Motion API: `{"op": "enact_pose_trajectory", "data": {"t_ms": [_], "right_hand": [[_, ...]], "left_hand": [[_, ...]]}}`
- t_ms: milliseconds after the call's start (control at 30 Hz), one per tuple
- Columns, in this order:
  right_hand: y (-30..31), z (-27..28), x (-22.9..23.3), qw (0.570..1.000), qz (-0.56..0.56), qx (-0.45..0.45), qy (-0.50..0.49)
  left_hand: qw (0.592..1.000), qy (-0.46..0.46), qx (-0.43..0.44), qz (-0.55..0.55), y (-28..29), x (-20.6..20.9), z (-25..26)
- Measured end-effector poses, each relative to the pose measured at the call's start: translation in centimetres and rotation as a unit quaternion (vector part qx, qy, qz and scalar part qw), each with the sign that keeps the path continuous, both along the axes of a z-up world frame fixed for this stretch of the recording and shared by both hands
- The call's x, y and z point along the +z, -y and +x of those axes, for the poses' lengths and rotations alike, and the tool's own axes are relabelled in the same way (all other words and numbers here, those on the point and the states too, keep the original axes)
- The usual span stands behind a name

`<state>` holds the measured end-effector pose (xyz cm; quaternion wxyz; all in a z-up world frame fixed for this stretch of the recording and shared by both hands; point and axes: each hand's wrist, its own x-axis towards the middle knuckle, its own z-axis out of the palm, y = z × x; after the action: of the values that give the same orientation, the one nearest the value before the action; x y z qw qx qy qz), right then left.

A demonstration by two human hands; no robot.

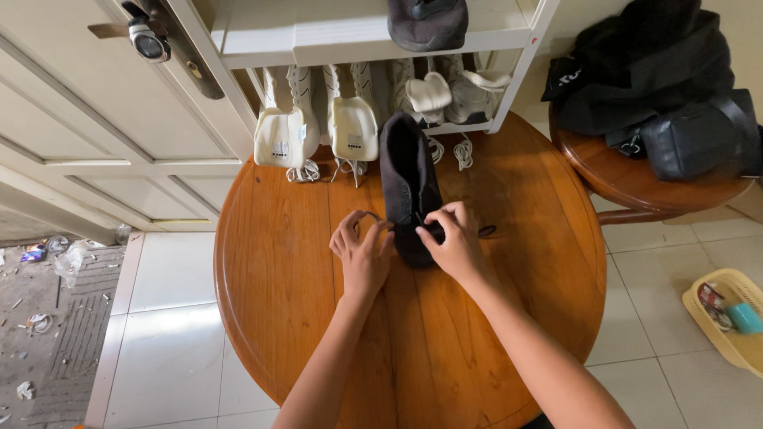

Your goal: The person removes the laces from a dark shoe placed on a wooden table, then threads the laces back through the eyelets and ties them. The task is performed by hand without tools.

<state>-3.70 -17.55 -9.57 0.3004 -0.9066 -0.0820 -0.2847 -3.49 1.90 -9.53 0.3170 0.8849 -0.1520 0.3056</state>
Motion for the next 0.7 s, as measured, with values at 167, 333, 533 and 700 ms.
{"op": "enact_pose_trajectory", "data": {"t_ms": [167, 333, 533, 700], "right_hand": [[1.0, 0.7, 0.5, 0.998, 0.049, 0.031, 0.014], [2.7, 1.5, 0.3, 0.985, 0.159, 0.054, -0.048], [3.2, 1.5, -0.2, 0.979, 0.159, 0.061, -0.113], [2.8, 0.9, -0.4, 0.986, 0.130, 0.078, -0.076]], "left_hand": [[0.997, 0.055, -0.010, 0.047, 0.5, 0.4, 0.4], [0.994, 0.081, 0.011, 0.077, 1.3, 0.3, 0.8], [0.991, 0.105, 0.008, 0.086, 1.2, 0.3, 1.0], [0.984, 0.113, -0.005, 0.139, 1.0, 0.1, 1.3]]}}
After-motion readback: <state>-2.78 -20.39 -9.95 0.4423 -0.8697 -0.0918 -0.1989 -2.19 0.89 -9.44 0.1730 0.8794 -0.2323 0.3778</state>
